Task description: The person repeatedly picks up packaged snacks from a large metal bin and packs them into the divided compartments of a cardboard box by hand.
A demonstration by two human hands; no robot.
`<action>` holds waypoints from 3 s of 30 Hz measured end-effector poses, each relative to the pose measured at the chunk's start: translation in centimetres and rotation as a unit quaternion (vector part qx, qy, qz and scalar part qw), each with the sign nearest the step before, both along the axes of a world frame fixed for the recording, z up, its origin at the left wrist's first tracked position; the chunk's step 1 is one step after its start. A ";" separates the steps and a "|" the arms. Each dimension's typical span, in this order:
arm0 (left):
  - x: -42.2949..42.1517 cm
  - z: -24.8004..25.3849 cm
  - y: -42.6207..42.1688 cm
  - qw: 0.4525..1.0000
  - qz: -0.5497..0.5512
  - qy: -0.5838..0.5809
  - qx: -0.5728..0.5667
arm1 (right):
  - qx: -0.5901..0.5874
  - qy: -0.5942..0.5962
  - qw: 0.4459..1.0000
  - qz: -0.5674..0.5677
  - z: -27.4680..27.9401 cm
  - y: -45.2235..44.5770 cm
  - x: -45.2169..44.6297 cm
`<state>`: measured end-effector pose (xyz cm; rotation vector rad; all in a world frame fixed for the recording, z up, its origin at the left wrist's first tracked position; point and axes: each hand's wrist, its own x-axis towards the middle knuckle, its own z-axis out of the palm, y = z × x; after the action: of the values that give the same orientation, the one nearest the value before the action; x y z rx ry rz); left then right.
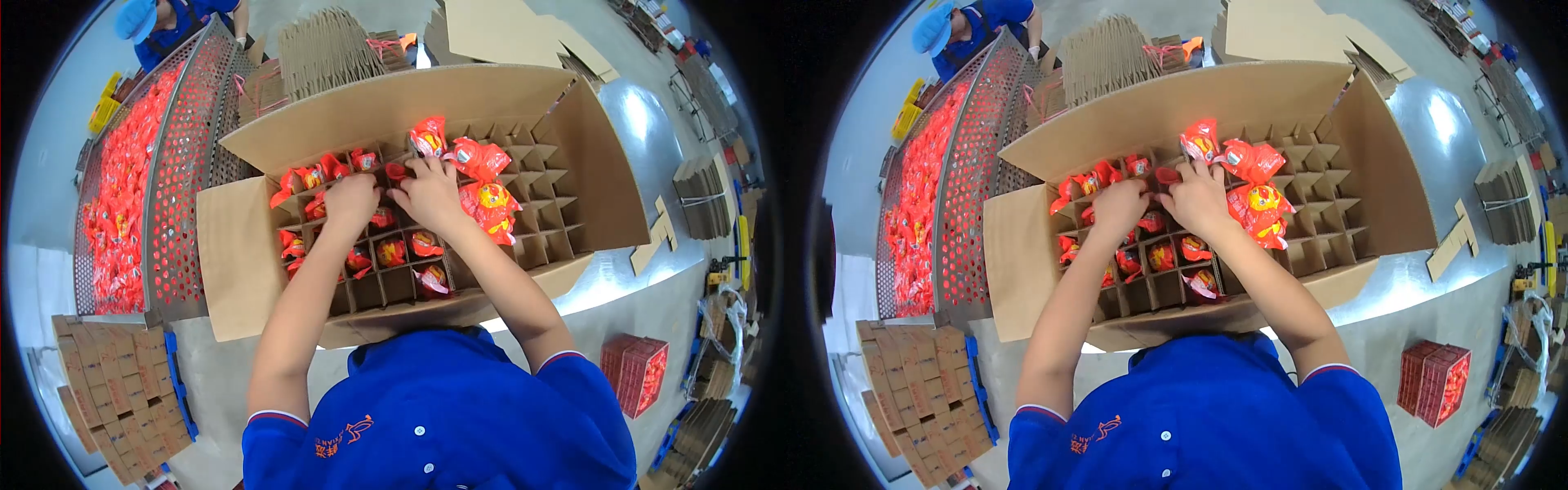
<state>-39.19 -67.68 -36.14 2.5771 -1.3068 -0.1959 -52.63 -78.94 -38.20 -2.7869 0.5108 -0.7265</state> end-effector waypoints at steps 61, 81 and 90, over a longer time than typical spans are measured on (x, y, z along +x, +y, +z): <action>-11.5 2.4 -3.0 0.925 -0.047 0.197 -0.320 | 0.450 -0.322 0.829 -0.074 9.0 -9.4 -11.6; 2.1 0.5 5.6 0.991 0.126 -0.039 0.025 | 0.056 0.134 0.989 -0.016 3.0 4.0 -3.8; 2.1 -0.4 3.2 0.975 0.160 -0.106 0.112 | -0.043 0.271 0.962 -0.001 2.6 2.8 -1.2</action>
<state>-37.11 -64.44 -36.58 3.0278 -0.9546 -0.0070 -53.78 -76.15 -35.56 -3.0539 0.5812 0.0350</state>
